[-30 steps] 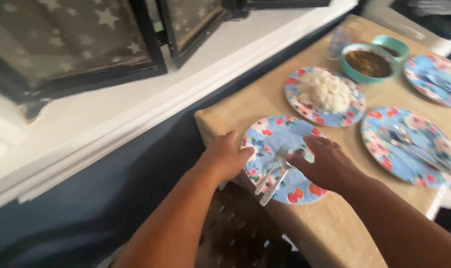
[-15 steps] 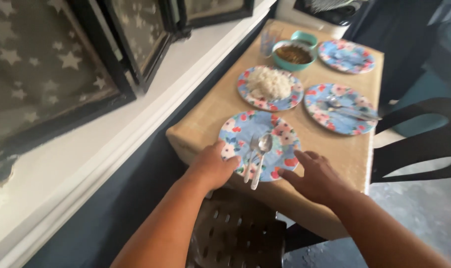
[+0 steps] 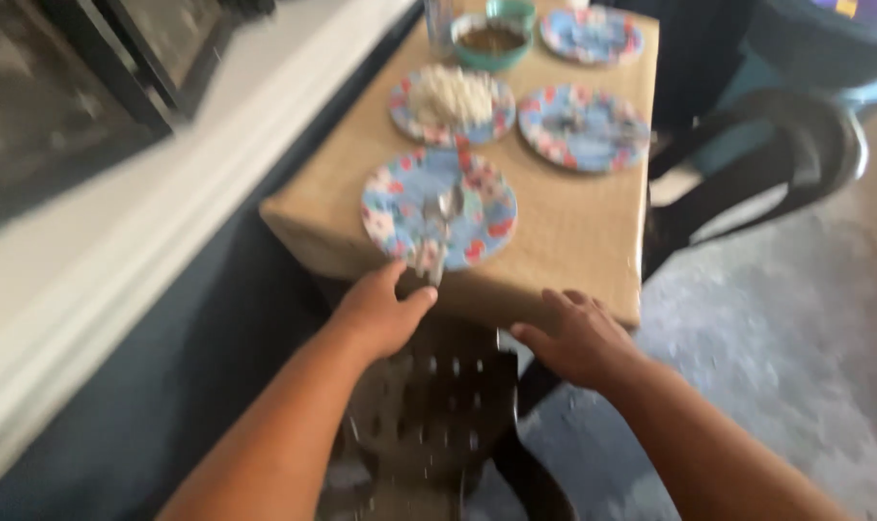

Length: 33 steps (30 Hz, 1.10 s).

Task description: The person arranges plates, bowls of food, and utensils on a dining table and then moves a pot in the kitchen.

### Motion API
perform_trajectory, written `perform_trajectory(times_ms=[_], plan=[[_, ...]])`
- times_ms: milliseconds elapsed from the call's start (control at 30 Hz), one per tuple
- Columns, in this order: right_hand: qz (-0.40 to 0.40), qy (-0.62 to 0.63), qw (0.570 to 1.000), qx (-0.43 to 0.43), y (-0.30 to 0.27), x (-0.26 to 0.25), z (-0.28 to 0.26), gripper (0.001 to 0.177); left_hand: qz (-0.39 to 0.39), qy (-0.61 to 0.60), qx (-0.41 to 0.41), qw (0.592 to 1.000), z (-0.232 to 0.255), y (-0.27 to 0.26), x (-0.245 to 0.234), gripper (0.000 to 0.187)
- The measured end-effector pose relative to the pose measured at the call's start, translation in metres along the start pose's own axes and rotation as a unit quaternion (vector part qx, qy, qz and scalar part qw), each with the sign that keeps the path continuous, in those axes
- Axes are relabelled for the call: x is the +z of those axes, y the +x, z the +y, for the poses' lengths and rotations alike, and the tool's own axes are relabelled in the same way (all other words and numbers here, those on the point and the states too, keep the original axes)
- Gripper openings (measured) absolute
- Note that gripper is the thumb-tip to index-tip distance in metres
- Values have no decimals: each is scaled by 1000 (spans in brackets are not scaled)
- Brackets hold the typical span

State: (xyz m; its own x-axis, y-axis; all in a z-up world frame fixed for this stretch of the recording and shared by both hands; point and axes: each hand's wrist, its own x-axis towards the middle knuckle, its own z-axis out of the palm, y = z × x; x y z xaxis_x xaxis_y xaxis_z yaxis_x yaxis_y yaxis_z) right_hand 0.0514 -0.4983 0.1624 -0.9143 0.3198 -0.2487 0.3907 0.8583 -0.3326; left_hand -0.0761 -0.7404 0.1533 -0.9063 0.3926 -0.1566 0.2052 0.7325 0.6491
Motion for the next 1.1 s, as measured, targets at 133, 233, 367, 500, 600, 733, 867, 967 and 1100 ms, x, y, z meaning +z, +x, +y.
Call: perform_trajectory(times_ms=[133, 233, 367, 500, 600, 733, 867, 967, 1100], plan=[[-3, -3, 1000, -19, -28, 33, 15, 87, -13, 10, -13, 1000, -14, -33, 20, 80], [-16, -5, 1000, -20, -45, 42, 11, 87, -21, 18, -22, 999, -25, -49, 24, 80], [-45, 1, 999, 9, -67, 63, 12, 86, -58, 55, -78, 994, -41, -71, 15, 79], [-65, -4, 997, 38, -85, 85, 17, 87, -111, 102, -189, 970, -43, -103, -14, 76], [-76, -15, 995, 55, -100, 99, 19, 87, -142, 171, -251, 942, -52, -127, -30, 69], [-106, -38, 991, 71, -115, 122, 13, 85, -154, 237, -287, 915, -79, -157, -36, 62], [-158, -80, 972, 152, -124, 132, -2, 86, -167, 240, -317, 902, -119, -165, -25, 55], [-170, -103, 953, 226, -127, 141, 0, 82, -190, 199, -333, 902, -146, -163, -13, 50], [-144, -101, 924, 341, -131, 147, 3, 78, -165, 120, -318, 926, -161, -161, -6, 57]])
